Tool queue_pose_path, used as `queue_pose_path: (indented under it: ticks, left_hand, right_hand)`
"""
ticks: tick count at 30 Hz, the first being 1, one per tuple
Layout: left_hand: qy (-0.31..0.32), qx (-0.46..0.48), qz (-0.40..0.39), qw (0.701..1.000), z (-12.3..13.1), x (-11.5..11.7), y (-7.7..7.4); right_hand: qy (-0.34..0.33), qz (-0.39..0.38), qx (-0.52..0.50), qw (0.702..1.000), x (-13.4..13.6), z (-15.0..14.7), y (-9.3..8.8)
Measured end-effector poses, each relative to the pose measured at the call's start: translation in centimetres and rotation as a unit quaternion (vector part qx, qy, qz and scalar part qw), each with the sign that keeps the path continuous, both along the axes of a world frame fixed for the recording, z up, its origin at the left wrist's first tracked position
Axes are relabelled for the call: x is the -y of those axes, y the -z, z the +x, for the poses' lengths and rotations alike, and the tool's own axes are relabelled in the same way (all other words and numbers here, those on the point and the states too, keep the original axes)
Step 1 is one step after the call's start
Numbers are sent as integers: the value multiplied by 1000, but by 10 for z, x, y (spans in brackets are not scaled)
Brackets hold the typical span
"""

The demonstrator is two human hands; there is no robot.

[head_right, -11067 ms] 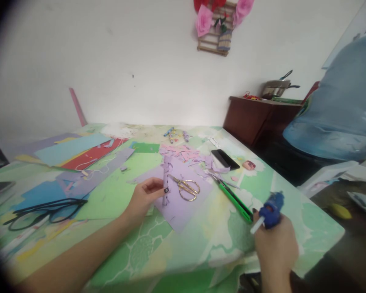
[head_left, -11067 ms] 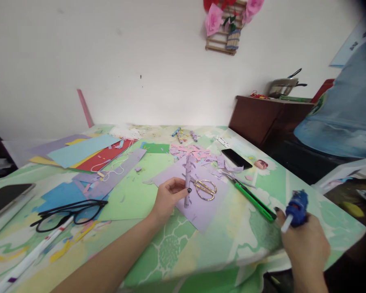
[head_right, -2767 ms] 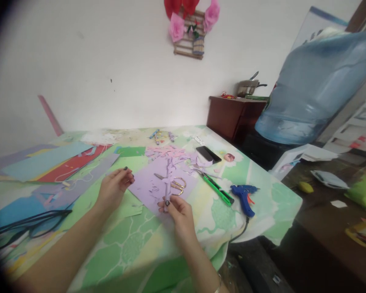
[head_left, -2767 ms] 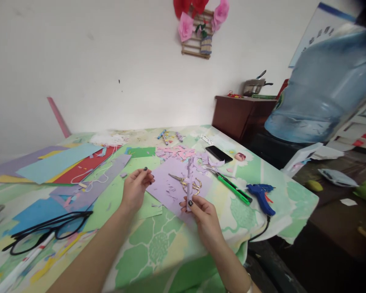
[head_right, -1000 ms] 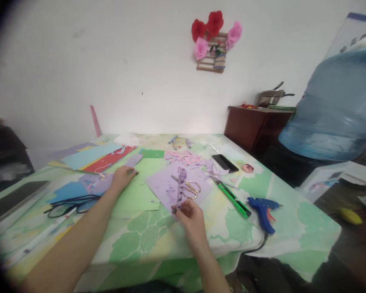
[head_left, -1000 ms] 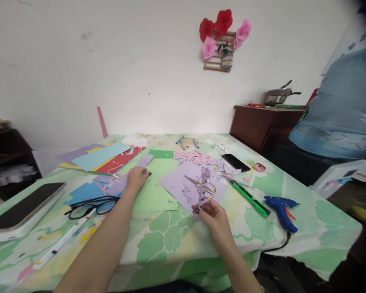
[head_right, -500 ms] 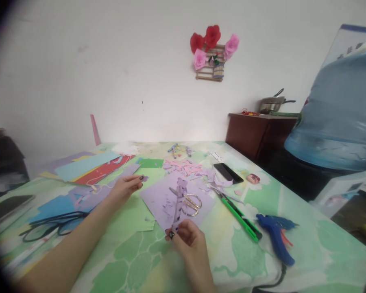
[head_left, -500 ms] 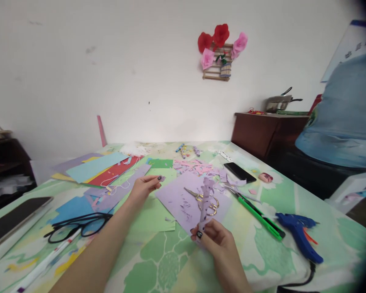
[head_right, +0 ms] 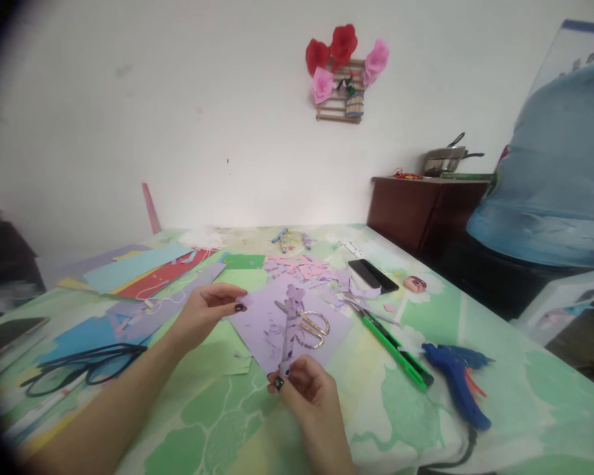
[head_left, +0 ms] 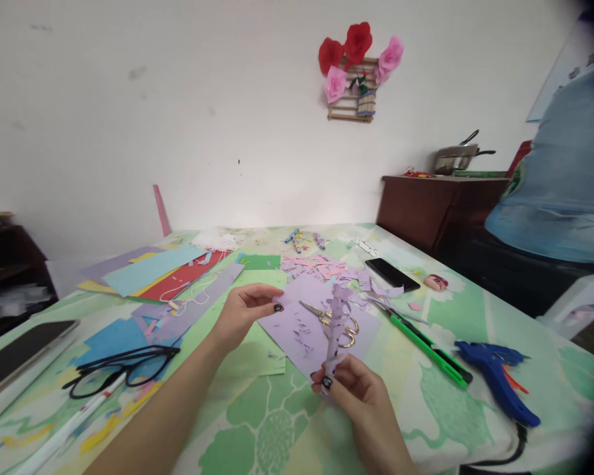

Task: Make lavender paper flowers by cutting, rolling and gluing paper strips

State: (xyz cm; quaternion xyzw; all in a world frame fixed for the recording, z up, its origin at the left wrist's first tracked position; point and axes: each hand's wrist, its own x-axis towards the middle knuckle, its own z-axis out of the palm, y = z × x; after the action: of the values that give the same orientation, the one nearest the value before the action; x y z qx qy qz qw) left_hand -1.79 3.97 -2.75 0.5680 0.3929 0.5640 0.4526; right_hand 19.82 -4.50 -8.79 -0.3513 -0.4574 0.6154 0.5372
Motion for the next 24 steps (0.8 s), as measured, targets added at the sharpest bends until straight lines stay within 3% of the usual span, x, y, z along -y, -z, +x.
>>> queue_pose_path:
  ticks: [6, 16, 24]
  left_hand:
    - [7, -21, 30, 999, 3, 7, -5]
    - [-32, -65, 17, 997, 0, 5, -10]
    - [-22, -89, -27, 995, -1, 2, -6]
  right_hand:
    - [3, -7, -5, 1000, 2, 0, -1]
    - [6, 0, 32, 999, 2, 0, -2]
    - [7, 1, 30, 1000, 2, 0, -1]
